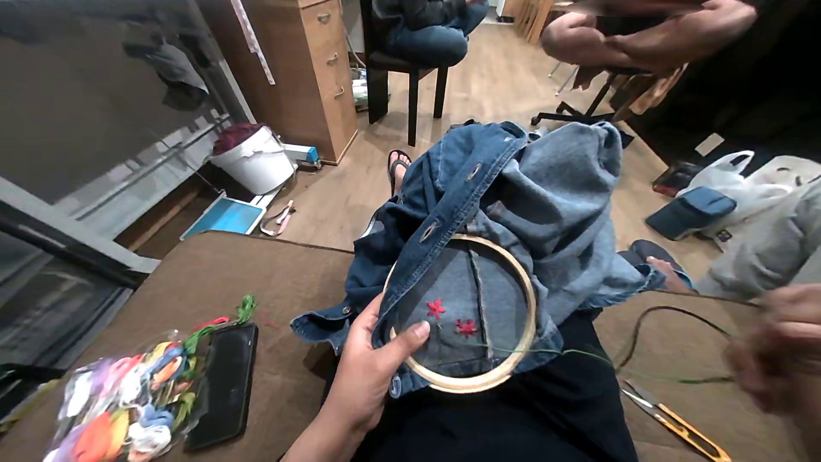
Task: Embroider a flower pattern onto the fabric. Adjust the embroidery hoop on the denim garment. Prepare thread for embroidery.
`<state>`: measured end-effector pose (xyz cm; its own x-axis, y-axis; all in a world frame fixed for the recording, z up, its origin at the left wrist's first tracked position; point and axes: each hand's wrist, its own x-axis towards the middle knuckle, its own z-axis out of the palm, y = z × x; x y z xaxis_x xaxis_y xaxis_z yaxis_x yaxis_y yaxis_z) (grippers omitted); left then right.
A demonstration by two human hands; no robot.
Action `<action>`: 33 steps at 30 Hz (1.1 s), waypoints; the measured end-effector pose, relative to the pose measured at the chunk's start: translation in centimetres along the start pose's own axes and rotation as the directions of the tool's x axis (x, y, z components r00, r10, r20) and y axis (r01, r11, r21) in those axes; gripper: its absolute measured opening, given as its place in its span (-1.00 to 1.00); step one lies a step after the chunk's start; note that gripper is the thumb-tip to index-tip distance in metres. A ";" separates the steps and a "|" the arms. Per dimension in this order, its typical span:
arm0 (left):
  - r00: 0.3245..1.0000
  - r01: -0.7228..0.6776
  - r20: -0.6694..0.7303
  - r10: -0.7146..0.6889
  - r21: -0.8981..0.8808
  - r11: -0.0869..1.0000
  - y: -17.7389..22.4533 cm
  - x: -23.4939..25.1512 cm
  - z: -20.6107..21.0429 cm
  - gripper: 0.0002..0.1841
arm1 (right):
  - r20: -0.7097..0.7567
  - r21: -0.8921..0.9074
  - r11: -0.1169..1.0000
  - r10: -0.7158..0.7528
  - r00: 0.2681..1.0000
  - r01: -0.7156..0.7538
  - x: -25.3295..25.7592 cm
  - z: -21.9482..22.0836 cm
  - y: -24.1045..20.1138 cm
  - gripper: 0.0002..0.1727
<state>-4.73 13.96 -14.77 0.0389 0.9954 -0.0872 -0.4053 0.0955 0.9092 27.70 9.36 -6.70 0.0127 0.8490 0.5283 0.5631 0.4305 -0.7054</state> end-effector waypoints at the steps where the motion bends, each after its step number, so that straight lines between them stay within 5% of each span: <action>1: 1.000 -0.008 0.004 0.008 0.000 1.000 -0.1 -0.1 0.0 -0.44 | 0.084 -0.018 0.999 -0.043 0.995 0.045 0.1 2.5 -0.5 -0.79; 5: 0.999 -0.025 -0.034 0.026 0.027 0.999 -0.6 0.2 0.4 -0.33 | 0.246 -0.007 0.970 -0.233 0.941 0.242 -0.1 11.6 -1.8 -0.80; 9: 0.998 -0.045 -0.032 0.045 0.020 0.999 -0.7 0.1 0.3 -0.35 | 0.224 -0.105 0.935 -0.310 0.924 0.339 -0.3 15.5 -1.4 -0.85; 17: 0.998 -0.058 -0.027 0.058 0.014 0.998 -0.8 0.2 0.2 -0.44 | 0.105 -0.207 0.925 -0.304 0.947 0.320 -0.9 16.4 -0.8 -0.81; 33: 0.995 -0.096 -0.009 0.097 0.044 0.994 -0.9 0.2 0.3 -0.48 | 0.115 -0.200 0.934 -0.278 0.954 0.297 -0.3 16.4 -0.5 -0.80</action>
<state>-4.13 14.07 -15.51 -0.0089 1.0000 -0.0024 -0.3664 -0.0010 0.9305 13.88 13.96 -14.28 -0.2396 0.7250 0.6457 0.6946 0.5927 -0.4078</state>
